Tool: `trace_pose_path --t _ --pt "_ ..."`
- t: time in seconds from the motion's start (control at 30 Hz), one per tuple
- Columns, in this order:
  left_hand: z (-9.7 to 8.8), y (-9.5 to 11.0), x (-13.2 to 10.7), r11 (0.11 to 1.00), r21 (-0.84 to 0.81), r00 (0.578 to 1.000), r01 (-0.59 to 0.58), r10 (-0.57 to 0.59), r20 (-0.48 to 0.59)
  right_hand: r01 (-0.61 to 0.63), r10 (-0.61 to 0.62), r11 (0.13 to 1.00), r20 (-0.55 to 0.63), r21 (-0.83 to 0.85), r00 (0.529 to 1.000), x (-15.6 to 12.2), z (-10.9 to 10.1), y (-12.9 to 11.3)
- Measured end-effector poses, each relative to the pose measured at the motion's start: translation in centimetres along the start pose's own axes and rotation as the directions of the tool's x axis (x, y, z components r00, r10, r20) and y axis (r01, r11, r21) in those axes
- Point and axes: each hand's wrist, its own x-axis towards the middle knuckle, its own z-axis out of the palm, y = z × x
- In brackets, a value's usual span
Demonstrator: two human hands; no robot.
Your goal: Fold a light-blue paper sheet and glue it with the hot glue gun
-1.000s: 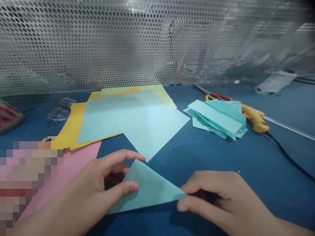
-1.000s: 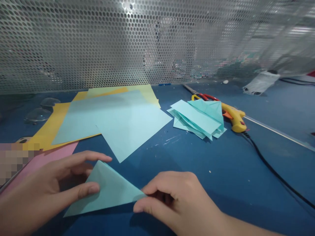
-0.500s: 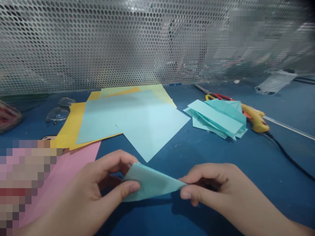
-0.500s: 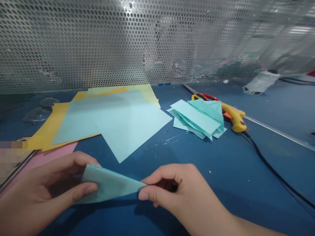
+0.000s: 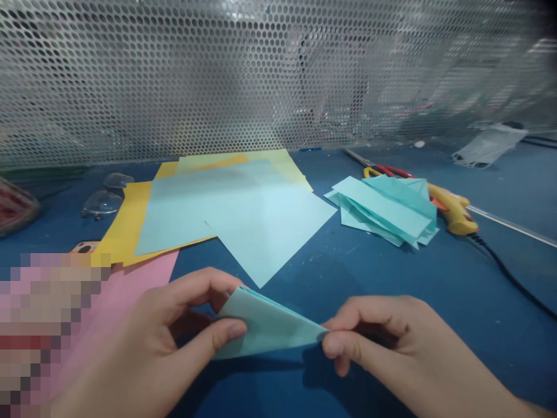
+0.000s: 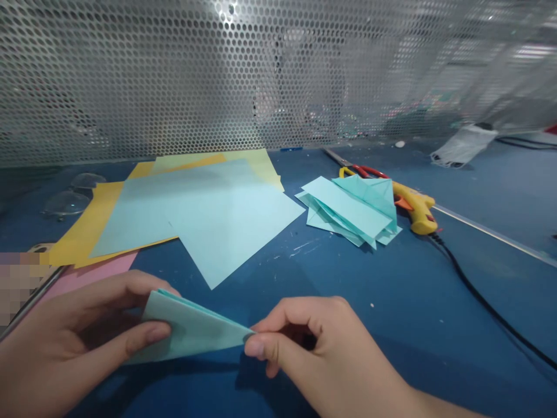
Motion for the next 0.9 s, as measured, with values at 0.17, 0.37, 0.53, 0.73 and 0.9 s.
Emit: trace_pose_path --t 0.17,0.37,0.53,0.73,0.9 --pt "-0.1 -1.4 -1.0 0.998 -0.059 0.998 -0.024 0.027 0.048 0.034 -0.032 0.998 0.032 -0.045 0.999 -0.1 0.0 0.3" --pt "0.5 -0.5 -0.2 0.998 -0.035 0.997 0.045 -0.042 0.071 -0.048 0.037 0.994 0.108 0.096 0.993 -0.4 0.2 0.2" --pt "0.2 0.2 0.7 0.990 -0.089 0.987 0.106 -0.094 0.128 -0.105 0.098 0.982 0.052 0.160 0.994 -0.6 0.0 0.0" --pt "-1.0 -0.4 0.9 0.963 -0.074 0.888 0.257 -0.205 0.412 -0.030 0.027 0.986 0.020 0.161 0.999 1.3 -1.6 0.3" --pt "-1.3 -0.5 1.1 0.963 0.045 0.849 0.266 -0.256 0.462 -0.026 0.025 1.000 0.033 0.013 0.999 2.0 -2.3 0.6"
